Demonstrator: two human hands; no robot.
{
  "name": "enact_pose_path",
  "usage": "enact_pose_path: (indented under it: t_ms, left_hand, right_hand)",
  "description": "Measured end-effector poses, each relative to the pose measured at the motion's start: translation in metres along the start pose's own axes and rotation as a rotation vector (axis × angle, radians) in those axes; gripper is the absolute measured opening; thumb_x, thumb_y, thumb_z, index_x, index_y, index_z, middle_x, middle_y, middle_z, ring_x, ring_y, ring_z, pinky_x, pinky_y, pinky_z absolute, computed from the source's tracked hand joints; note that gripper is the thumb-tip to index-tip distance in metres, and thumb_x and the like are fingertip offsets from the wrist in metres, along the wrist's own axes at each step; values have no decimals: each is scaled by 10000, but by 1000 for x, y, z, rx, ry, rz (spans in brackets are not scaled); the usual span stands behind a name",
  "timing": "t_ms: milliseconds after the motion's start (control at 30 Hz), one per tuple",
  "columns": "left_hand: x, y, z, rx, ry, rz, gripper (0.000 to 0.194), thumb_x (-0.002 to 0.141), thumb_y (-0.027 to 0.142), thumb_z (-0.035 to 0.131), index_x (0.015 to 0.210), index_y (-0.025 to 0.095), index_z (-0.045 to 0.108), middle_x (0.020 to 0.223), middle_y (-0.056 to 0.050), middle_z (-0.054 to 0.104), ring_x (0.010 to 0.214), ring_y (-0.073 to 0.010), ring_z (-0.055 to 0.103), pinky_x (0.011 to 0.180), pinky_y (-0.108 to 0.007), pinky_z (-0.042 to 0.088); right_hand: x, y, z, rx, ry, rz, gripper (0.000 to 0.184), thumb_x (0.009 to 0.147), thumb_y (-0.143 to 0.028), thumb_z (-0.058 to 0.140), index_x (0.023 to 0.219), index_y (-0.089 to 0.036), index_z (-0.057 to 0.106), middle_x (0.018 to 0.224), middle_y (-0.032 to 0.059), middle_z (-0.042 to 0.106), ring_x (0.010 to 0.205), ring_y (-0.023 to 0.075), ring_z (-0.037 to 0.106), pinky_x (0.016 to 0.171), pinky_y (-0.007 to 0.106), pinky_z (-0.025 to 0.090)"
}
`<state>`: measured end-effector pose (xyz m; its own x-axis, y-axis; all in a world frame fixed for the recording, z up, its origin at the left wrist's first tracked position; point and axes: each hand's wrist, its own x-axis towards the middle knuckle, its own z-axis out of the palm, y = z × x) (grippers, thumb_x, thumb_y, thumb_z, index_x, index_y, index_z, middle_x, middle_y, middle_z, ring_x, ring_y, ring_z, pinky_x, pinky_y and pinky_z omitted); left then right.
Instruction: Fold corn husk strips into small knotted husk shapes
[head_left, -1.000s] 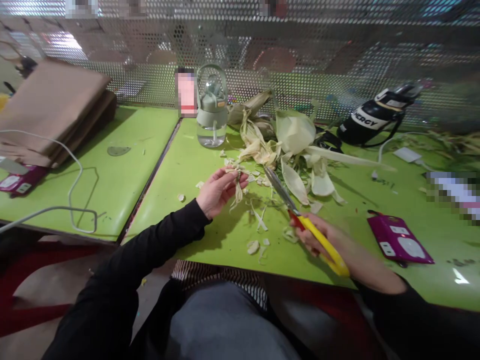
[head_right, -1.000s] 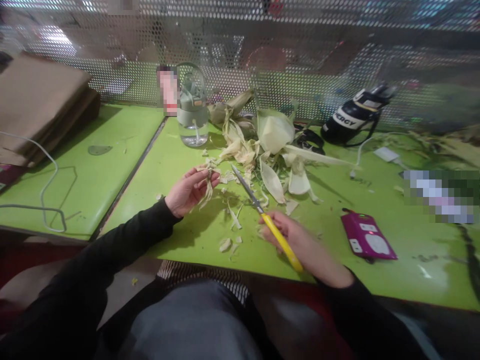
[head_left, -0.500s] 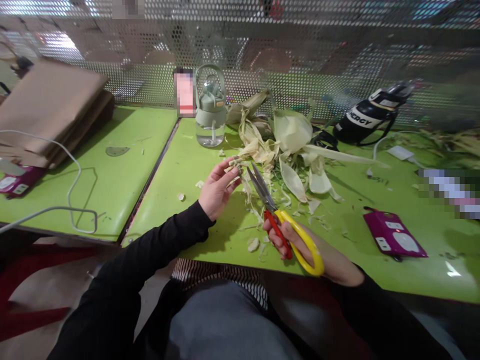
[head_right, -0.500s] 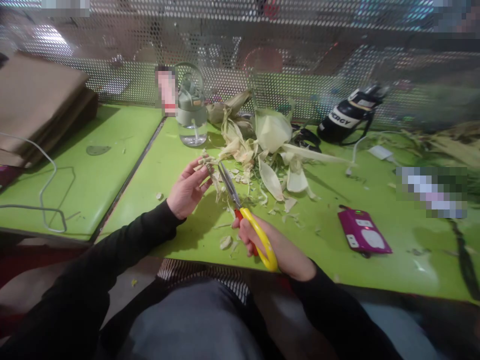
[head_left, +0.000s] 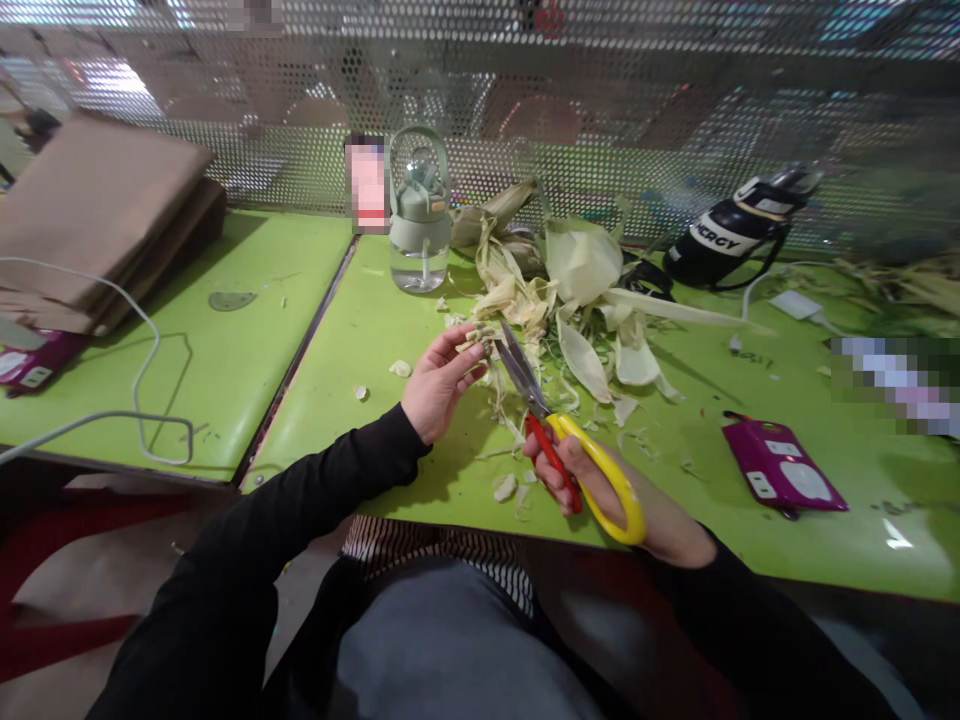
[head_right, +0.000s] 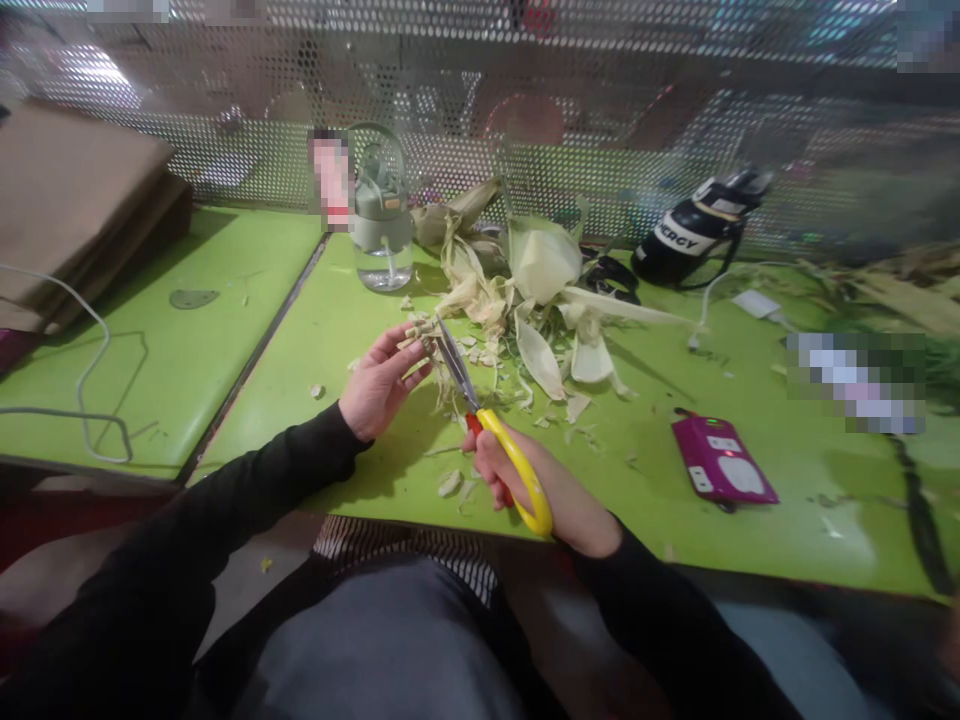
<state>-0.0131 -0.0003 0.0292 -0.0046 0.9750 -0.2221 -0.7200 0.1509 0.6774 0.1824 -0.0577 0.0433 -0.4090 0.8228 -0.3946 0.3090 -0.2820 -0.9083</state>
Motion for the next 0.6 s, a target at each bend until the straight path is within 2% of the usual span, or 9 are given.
enact_pose_path:
  t_ms: [300,600]
  left_hand:
    - [0,-2,-2,-6,-38,-13,189,839,31,648,922,200,660,888,40,695,795,-66,638,814,-225,471]
    - [0,-2,-3,13,-62,-16,169,836,64,669,931,204,658,891,29,697,829,-88,663,796,-244,488]
  right_hand:
    - [5,2,-1,-22,52,-4,793,641,-936,536,917,-193,541,571,-84,417,423,60,365,367,211,378]
    - [2,2,-2,-49,112,70,616,741,-831,539,848,-225,506,508,-88,393,378,65,308,342,207,308]
